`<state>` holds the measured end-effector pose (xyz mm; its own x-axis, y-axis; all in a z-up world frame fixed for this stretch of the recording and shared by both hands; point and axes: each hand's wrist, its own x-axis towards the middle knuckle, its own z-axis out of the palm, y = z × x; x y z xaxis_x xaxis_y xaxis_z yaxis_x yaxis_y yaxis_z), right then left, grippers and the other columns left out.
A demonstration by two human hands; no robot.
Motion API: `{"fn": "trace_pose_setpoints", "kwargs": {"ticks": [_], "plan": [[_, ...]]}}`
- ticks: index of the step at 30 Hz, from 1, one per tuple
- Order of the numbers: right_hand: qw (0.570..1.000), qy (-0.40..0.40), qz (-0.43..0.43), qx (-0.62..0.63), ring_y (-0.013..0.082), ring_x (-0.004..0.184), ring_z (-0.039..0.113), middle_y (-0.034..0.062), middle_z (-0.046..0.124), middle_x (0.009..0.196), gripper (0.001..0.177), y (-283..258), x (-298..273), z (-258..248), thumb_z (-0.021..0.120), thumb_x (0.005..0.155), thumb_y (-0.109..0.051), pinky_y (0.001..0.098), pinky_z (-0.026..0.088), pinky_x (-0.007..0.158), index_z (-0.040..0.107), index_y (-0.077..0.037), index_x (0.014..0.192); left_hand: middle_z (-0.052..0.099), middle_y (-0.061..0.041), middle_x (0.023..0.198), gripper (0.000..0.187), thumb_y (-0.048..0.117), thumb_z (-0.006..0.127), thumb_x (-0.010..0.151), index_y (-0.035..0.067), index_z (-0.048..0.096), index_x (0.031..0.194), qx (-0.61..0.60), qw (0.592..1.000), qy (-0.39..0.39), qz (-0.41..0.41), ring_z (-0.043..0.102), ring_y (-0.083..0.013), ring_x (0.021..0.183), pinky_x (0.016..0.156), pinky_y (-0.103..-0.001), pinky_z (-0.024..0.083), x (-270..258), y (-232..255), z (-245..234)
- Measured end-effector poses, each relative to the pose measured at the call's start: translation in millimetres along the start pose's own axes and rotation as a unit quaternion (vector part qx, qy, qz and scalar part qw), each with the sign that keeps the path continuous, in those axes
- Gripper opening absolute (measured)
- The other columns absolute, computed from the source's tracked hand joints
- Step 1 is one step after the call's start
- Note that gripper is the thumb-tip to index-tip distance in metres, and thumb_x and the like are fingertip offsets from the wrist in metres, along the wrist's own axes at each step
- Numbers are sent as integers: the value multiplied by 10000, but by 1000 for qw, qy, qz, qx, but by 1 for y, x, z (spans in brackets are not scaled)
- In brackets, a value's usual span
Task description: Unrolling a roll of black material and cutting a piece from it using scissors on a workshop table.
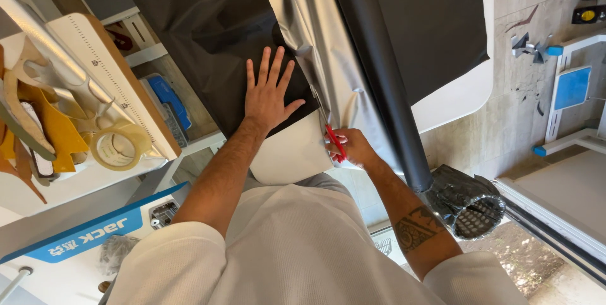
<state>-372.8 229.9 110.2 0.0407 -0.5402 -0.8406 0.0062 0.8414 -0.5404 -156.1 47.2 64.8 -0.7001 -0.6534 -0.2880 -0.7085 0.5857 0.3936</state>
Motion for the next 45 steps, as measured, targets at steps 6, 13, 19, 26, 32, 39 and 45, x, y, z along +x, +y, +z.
{"fn": "trace_pose_setpoints", "kwargs": {"ticks": [6,13,19,26,32,39,45], "plan": [[1000,-4,-13,-5,297,565,704,231,683,690,428,1,7,1,783,826,-82,337,603,515,675,114,1191,-88,-114,1739,930,720,487,978,181,189,1675,-8,1000,6,-16,-114,-380,1585,1219,-695,-76,-13,-6,2],[996,11,-68,-64,284,564,697,223,697,686,423,12,14,3,799,823,-134,340,590,529,694,96,1162,-77,-121,1738,919,715,480,990,176,200,1679,-6,999,28,-32,-116,-386,1581,1213,-703,-76,-7,-8,1],[958,57,-173,-223,396,752,739,238,735,808,559,38,-31,17,823,769,-267,451,607,700,673,11,1230,-51,-133,1739,899,685,505,1001,162,220,1676,-16,998,41,-34,-92,-388,1583,1210,-703,-71,-4,-10,-5],[856,217,-387,-267,450,1019,666,229,688,1097,591,10,-19,44,768,859,-323,509,528,904,604,13,1317,-57,-133,1738,898,699,475,1005,163,214,1676,-13,998,34,-41,-101,-384,1585,1217,-696,-78,5,-9,-7],[780,198,-437,-402,400,1192,633,195,668,1247,725,-25,27,54,766,787,-211,475,491,1008,548,-34,1455,-73,-122,1740,889,715,433,1008,175,203,1676,-11,999,4,-49,-148,-361,1577,1227,-682,-111,2,-8,-9],[777,235,-393,-433,399,1192,612,204,650,1233,741,-22,37,51,745,769,-302,501,469,1034,534,-23,1422,240,-267,1670,790,515,564,965,-13,492,1548,-42,954,266,-132,159,-492,1529,1173,-726,188,-51,-6,-34],[784,226,-356,-455,356,1165,567,150,661,1247,741,-31,32,56,748,748,-283,459,479,1015,528,-28,1408,427,-150,1132,800,76,746,994,7,238,1608,-423,762,350,-344,502,-292,1150,1106,-428,421,-127,-76,64]]}}
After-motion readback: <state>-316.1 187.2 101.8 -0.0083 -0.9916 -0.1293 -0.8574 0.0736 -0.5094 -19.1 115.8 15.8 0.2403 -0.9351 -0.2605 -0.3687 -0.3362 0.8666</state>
